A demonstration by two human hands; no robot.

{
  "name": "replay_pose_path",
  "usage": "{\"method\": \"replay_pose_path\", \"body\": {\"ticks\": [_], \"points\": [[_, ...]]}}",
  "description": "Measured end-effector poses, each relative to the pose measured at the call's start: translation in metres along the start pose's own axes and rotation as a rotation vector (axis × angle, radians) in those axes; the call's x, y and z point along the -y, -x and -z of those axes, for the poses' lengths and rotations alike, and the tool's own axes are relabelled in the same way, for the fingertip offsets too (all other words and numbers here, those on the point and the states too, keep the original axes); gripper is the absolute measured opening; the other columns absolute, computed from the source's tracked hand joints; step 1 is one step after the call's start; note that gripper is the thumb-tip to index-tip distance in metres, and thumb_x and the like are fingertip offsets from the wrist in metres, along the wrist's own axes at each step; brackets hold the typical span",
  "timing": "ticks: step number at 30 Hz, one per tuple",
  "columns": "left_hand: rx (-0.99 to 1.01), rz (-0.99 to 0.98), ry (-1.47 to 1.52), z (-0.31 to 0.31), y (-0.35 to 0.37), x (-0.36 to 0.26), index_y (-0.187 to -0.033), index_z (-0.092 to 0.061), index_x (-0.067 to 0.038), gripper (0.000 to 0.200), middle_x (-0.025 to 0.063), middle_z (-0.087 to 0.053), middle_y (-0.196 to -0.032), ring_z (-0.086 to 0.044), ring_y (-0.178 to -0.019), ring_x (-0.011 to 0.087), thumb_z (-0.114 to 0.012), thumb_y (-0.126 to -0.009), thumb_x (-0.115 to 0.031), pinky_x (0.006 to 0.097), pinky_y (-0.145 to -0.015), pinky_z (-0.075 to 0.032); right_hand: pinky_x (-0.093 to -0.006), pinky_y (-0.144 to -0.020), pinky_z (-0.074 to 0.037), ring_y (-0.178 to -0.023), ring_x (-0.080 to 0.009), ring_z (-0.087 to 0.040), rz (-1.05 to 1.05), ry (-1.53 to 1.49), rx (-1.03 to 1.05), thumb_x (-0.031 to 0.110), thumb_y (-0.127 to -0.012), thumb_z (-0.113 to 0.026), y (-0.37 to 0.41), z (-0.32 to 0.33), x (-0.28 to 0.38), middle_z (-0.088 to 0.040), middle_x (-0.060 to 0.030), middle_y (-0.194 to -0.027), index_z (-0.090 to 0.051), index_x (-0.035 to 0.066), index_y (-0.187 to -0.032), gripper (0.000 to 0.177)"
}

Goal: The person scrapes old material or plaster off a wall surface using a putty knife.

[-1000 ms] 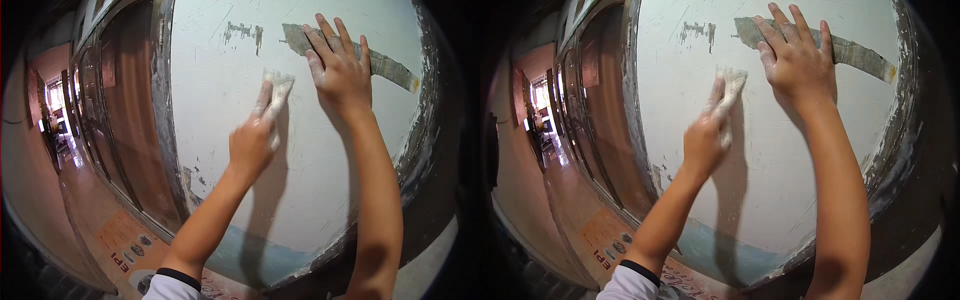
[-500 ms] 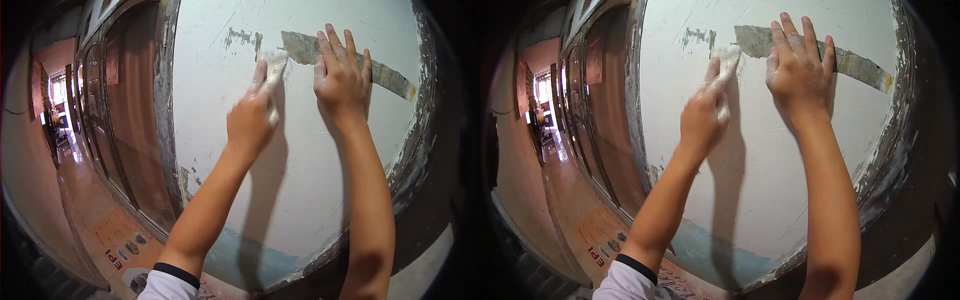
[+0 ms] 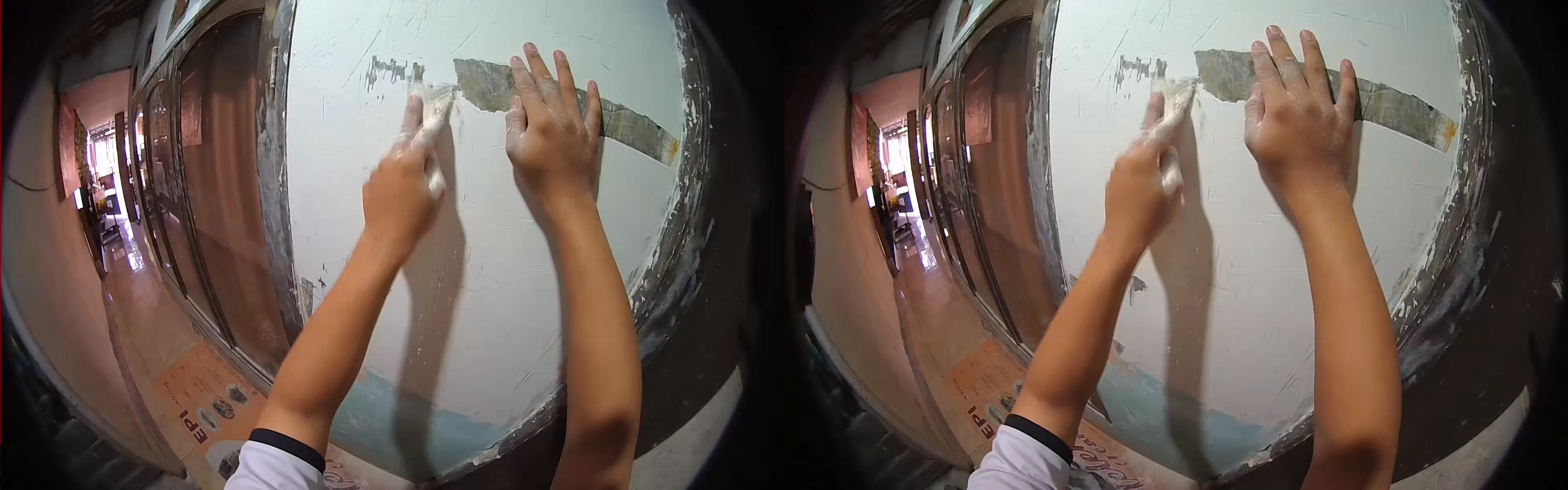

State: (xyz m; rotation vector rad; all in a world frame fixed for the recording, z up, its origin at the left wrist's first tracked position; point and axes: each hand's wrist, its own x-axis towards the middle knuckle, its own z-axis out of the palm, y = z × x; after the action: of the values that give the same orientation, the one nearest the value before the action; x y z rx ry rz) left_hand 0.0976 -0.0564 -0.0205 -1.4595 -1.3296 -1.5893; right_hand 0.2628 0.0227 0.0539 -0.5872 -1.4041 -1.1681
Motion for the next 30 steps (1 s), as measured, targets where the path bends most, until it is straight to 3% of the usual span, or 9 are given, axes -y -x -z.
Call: {"method": "replay_pose_path", "body": {"ticks": [2, 4, 10, 14, 19, 23, 26, 28, 30], "points": [[-0.076, -0.053, 0.043, 0.001, -0.033, 0.002, -0.150, -0.060, -0.019, 0.060, 0.0138, -0.049, -0.160, -0.071, -0.116, 0.0382, -0.050, -0.094, 0.000, 0.0428, -0.098, -0.055, -0.0579, -0.129, -0.020, -0.156, -0.0229, -0.036, 0.012, -0.014, 0.004, 0.025, -0.102, -0.054, 0.000, 0.000, -0.002, -0.051, 0.0031, -0.162, -0.062, 0.019, -0.148, 0.047], [-0.004, 0.048, 0.038, 0.010, -0.052, -0.007, -0.148, -0.062, -0.018, 0.057, 0.0148, -0.049, -0.161, -0.068, -0.122, 0.0387, -0.050, -0.095, -0.001, 0.0415, -0.101, -0.054, -0.0578, -0.129, -0.020, -0.155, -0.0227, -0.037, 0.010, -0.001, 0.006, 0.025, -0.102, -0.055, -0.001, 0.002, 0.000, -0.051, 0.0030, -0.161, -0.061, 0.019, -0.148, 0.047], [-0.019, -0.075, 0.046, 0.006, -0.010, 0.012, -0.147, -0.062, -0.015, 0.056, 0.0179, -0.048, -0.161, -0.069, -0.121, 0.0398, -0.051, -0.095, 0.002, 0.0400, -0.102, -0.053, -0.0571, -0.128, -0.022, -0.154, -0.0226, -0.038, 0.010, -0.004, -0.016, 0.025, -0.101, -0.056, 0.001, 0.001, 0.000, -0.052, 0.0020, -0.161, -0.062, 0.019, -0.147, 0.047], [0.068, -0.013, 0.077, 0.011, 0.005, 0.016, -0.149, -0.061, -0.015, 0.058, 0.0164, -0.045, -0.163, -0.069, -0.122, 0.0387, -0.051, -0.095, 0.003, 0.0412, -0.103, -0.053, -0.0578, -0.128, -0.022, -0.154, -0.0225, -0.039, 0.013, -0.001, -0.022, 0.025, -0.101, -0.055, 0.000, -0.003, -0.001, -0.052, 0.0018, -0.161, -0.063, 0.019, -0.146, 0.046], [0.065, -0.021, 0.036, 0.020, -0.055, 0.001, -0.147, -0.061, -0.010, 0.052, 0.0189, -0.047, -0.160, -0.062, -0.131, 0.0405, -0.047, -0.097, -0.003, 0.0397, -0.111, -0.049, -0.0582, -0.128, -0.021, -0.155, -0.0219, -0.037, 0.005, -0.020, -0.020, 0.024, -0.102, -0.054, 0.000, -0.001, 0.000, -0.052, 0.0027, -0.161, -0.064, 0.019, -0.145, 0.044], [0.037, -0.065, 0.051, 0.014, -0.050, 0.006, -0.147, -0.060, -0.009, 0.052, 0.0195, -0.047, -0.160, -0.061, -0.133, 0.0401, -0.047, -0.096, -0.003, 0.0399, -0.111, -0.049, -0.0576, -0.128, -0.022, -0.155, -0.0213, -0.038, 0.003, -0.006, -0.006, 0.024, -0.101, -0.056, 0.000, 0.001, 0.000, -0.052, 0.0033, -0.161, -0.063, 0.020, -0.146, 0.045], [-0.045, -0.132, -0.005, 0.003, -0.006, 0.023, -0.146, -0.063, -0.018, 0.058, 0.0128, -0.049, -0.161, -0.074, -0.104, 0.0395, -0.054, -0.091, -0.002, 0.0464, -0.087, -0.061, -0.0575, -0.128, -0.022, -0.155, -0.0213, -0.037, 0.003, 0.004, -0.008, 0.024, -0.101, -0.056, 0.001, 0.000, 0.000, -0.051, 0.0035, -0.162, -0.062, 0.021, -0.147, 0.046], [-0.031, -0.132, -0.049, 0.001, 0.012, 0.029, -0.149, -0.061, -0.024, 0.065, 0.0111, -0.048, -0.163, -0.075, -0.102, 0.0391, -0.056, -0.089, -0.001, 0.0459, -0.082, -0.062, -0.0564, -0.128, -0.023, -0.155, -0.0208, -0.037, 0.000, 0.029, 0.002, 0.025, -0.102, -0.056, 0.001, 0.001, 0.001, -0.050, 0.0039, -0.162, -0.062, 0.021, -0.148, 0.046], [-0.023, -0.129, -0.056, 0.002, 0.003, 0.029, -0.149, -0.061, -0.024, 0.064, 0.0107, -0.049, -0.162, -0.075, -0.101, 0.0389, -0.055, -0.089, -0.001, 0.0469, -0.081, -0.062, -0.0546, -0.129, -0.023, -0.155, -0.0200, -0.037, -0.003, 0.018, -0.001, 0.025, -0.102, -0.055, 0.000, 0.002, 0.001, -0.050, 0.0040, -0.163, -0.061, 0.021, -0.147, 0.046]]}}
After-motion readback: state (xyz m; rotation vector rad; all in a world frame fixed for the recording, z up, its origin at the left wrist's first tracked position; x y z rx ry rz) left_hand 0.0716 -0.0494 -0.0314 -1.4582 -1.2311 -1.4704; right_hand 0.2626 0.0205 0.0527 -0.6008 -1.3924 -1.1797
